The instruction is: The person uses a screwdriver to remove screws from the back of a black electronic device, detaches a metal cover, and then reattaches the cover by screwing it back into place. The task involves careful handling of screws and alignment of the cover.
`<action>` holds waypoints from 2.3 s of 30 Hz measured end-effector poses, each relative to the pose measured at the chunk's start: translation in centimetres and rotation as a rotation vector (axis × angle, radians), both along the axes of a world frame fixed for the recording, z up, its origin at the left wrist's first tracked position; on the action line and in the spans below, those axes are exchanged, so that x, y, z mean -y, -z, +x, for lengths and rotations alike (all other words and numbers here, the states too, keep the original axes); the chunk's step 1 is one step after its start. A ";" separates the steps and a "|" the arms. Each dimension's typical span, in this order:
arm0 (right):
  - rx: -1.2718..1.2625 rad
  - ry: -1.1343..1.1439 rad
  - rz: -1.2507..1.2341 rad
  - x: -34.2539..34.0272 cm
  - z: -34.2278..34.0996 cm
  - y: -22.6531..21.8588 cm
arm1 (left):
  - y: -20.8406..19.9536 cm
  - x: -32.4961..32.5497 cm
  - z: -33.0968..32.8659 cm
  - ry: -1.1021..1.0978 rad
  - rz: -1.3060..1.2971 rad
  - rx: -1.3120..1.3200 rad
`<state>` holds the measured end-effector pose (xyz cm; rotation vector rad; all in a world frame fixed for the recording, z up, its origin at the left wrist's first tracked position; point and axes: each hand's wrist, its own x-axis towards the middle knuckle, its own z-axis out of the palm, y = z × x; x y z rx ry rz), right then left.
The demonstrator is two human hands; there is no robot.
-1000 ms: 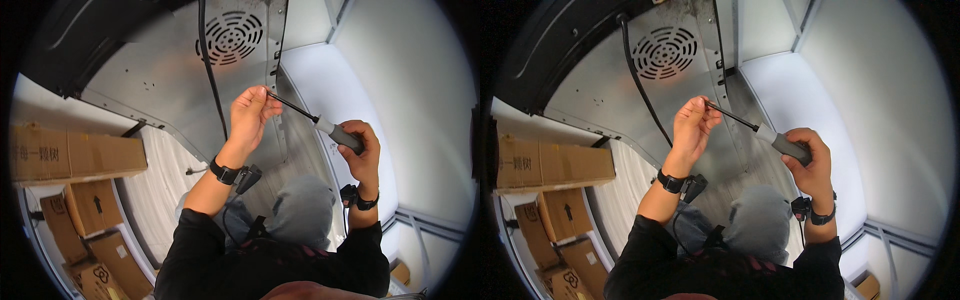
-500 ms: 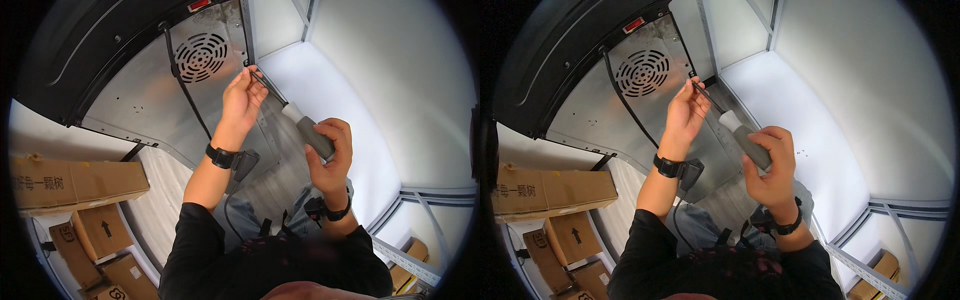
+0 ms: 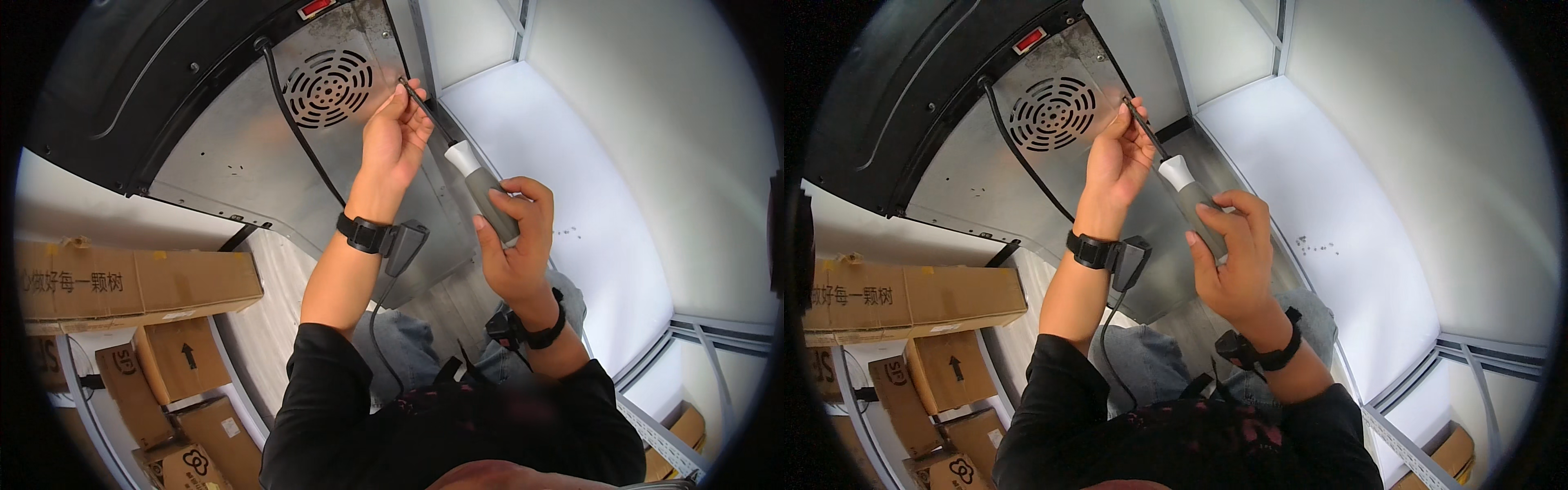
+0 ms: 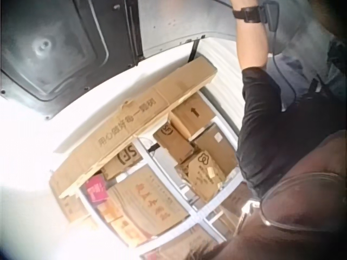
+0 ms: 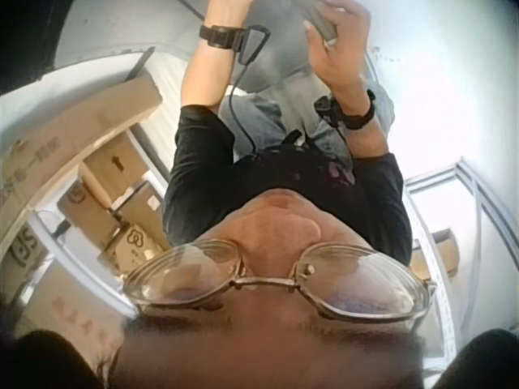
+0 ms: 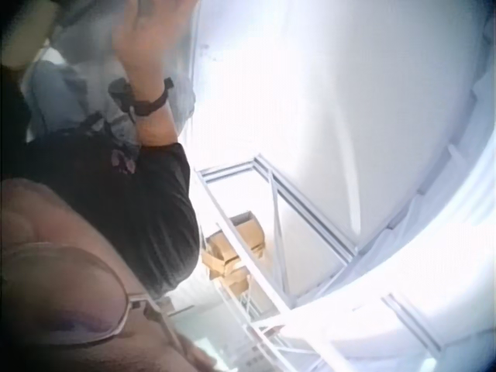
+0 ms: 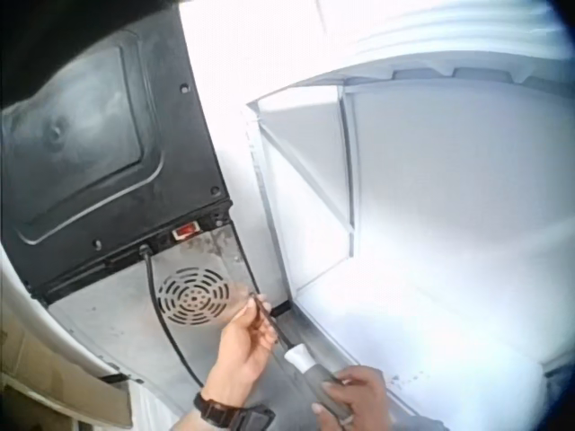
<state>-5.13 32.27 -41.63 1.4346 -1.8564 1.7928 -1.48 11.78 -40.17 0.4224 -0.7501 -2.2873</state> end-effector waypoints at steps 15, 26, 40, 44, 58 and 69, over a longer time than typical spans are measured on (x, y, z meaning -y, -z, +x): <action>-0.089 0.123 -0.006 0.8 0.3 -1.0 | -0.7 -1.3 1.0 0.172 -0.127 -0.001; -0.266 0.120 -0.006 0.6 0.3 -1.0 | 0.7 -0.1 0.7 0.202 -0.113 -0.051; -0.166 0.138 0.066 0.7 0.8 -1.9 | 0.7 0.5 1.5 0.304 -0.183 -0.032; 0.201 0.061 0.268 0.0 0.8 -1.7 | -2.4 -2.3 1.1 0.226 -0.189 0.127; 0.101 0.075 0.169 0.4 0.5 -1.5 | -1.7 -2.2 1.4 0.199 -0.262 0.156; 0.081 0.131 0.263 0.4 0.1 -1.4 | -0.5 -2.0 1.0 0.198 -0.297 0.114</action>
